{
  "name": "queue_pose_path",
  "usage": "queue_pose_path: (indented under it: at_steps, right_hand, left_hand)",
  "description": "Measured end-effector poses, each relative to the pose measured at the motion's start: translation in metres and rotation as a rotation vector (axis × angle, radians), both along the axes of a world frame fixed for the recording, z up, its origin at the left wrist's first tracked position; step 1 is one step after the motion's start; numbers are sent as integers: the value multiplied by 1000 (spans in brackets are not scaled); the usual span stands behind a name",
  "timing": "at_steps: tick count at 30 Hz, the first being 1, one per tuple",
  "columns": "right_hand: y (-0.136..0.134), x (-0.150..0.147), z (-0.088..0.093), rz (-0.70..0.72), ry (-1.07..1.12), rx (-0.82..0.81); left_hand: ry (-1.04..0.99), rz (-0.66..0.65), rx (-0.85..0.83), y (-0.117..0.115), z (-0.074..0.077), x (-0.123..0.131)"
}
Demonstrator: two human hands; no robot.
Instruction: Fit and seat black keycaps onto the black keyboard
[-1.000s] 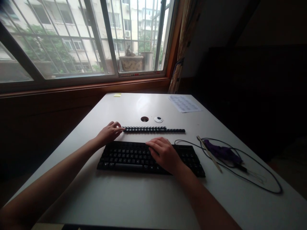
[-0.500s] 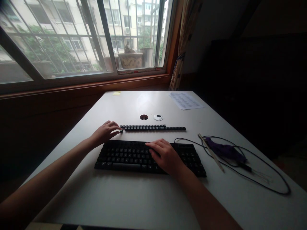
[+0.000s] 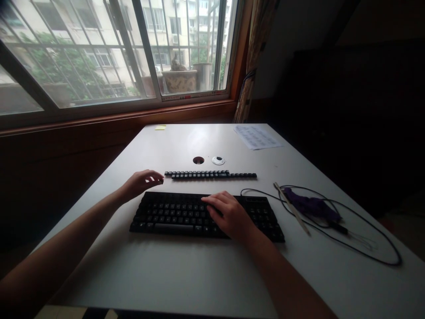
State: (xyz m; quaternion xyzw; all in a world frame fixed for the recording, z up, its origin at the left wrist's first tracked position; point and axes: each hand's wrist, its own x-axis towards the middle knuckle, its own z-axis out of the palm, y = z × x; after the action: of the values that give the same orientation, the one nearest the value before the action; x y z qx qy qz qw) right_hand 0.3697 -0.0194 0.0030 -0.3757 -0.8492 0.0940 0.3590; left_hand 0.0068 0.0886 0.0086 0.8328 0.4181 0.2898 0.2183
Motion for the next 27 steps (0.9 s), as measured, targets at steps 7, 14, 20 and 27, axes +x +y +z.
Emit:
queue_pose_path:
  at_steps: [7,14,20,27]
  right_hand:
    - [0,0,-1,21,-14,-20]
    - [1,1,-3,10,-27,-20]
    - [2,2,-5,22,-36,-44]
    - [1,1,-3,21,-35,-45]
  left_hand:
    - [-24,13,-226,-44,8,-26]
    - [57,57,-140,-55,6,-28]
    - [65,60,-124,-57,5,-28]
    - [57,48,-12,-59,-2,-27]
